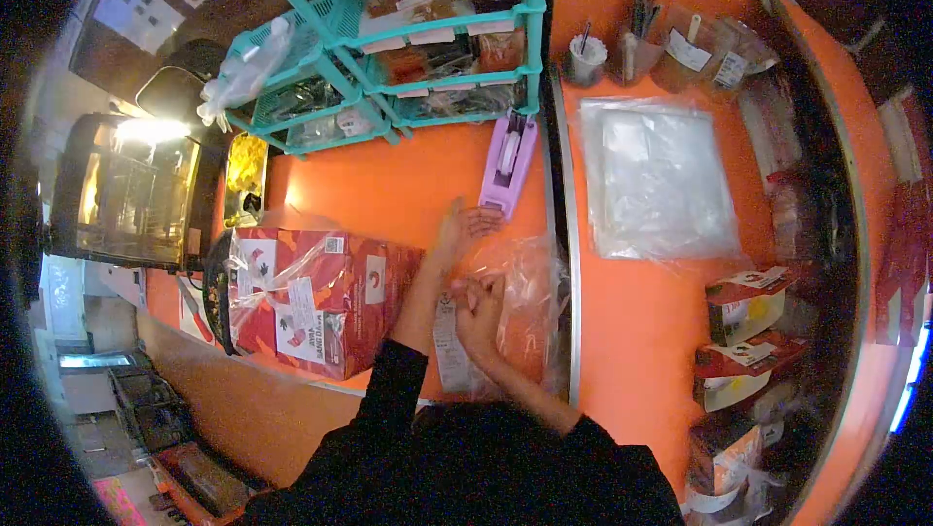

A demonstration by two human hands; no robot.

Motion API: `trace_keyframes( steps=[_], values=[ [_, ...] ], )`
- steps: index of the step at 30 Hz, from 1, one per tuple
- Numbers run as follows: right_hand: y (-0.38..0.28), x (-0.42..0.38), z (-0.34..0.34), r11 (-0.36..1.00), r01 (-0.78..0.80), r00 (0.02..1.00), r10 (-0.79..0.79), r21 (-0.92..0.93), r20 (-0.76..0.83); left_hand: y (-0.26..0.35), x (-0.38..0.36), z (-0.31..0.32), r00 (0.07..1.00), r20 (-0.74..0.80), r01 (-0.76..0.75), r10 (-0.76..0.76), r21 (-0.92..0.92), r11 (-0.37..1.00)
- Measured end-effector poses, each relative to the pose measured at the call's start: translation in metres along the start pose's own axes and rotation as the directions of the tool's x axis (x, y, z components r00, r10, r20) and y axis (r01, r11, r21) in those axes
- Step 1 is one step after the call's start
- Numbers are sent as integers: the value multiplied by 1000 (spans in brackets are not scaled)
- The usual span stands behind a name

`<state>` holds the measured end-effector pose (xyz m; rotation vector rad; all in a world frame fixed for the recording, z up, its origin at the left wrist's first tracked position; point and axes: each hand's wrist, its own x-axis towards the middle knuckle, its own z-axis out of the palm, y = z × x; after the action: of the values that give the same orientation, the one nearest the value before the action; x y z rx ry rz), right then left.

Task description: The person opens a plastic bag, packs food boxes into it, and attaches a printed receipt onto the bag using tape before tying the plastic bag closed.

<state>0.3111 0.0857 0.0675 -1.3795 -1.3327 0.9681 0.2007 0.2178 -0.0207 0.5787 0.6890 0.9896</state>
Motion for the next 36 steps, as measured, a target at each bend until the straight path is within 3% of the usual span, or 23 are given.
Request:
trace_keyframes(
  steps=[2, 3, 5, 7, 14, 16, 18, 20, 22, 23, 25, 26, 28, 29, 32, 33, 36],
  values=[
    [-12, -13, -7, 951, -197, 979, 202, 237, 1, 10, 0, 20, 999, -30, 40, -40, -2, 999],
    [-8, -13, -11, 953, -191, 980, 198, 236, -6, 11, 0, 28, 995, -89, 45, -36, 110, 993],
    [7, -10, -21, 990, -138, 989, 137, 9, 61, 17, -2, 41, 990, -142, 51, -19, 219, 974],
    [16, -10, -24, 989, -150, 984, 148, 8, 94, 27, -11, 54, 973, -211, 14, 94, 462, 887],
    [10, -9, -28, 973, -225, 969, 217, 53, 119, 20, -7, 48, 959, -257, 36, 120, 530, 847],
    [18, -10, -28, 976, -209, 973, 202, 59, 111, 18, -8, 49, 953, -264, -28, 150, 415, 909],
    [19, -9, -30, 979, -193, 977, 186, 64, 105, 13, -6, 49, 937, -303, -36, 175, 413, 910],
    [19, -3, -37, 994, -105, 993, 106, -37, 46, 6, -4, 49, 918, -343, -44, 198, 408, 912],
    [9, 9, -48, 992, -103, 992, 108, -78, 60, 1, 1, 49, 878, -328, -201, 350, 410, 890],
    [7, 14, -53, 988, -98, 991, 107, -115, 74, 5, 1, 53, 876, -337, -197, 347, 406, 892],
    [22, 19, -61, 986, -41, 995, 55, -164, 80, 14, -5, 61, 836, -376, -112, 398, 594, 797],
    [28, 21, -66, 977, 27, 997, -10, -212, 80, 7, -11, 58, 831, -389, -107, 399, 591, 800],
    [27, 32, -78, 973, 30, 995, -8, -229, 100, -2, -16, 53, 780, -509, 145, 364, 713, 686],
    [24, 40, -84, 969, 29, 995, -4, -245, 101, -3, -18, 56, 774, -511, 140, 374, 715, 685],
    [-4, 45, -108, 996, -2, 985, 18, -92, 174, -8, -60, 83, 537, -404, -134, 741, 826, 547],
    [-19, 44, -120, 983, 27, 972, 16, -181, 235, 7, -85, 108, 469, -342, -178, 814, 866, 466],
    [-46, 30, -131, 988, 54, 945, -3, -147, 328, 16, -171, 142, 370, -57, -39, 927, 996, 77]
  ],
)
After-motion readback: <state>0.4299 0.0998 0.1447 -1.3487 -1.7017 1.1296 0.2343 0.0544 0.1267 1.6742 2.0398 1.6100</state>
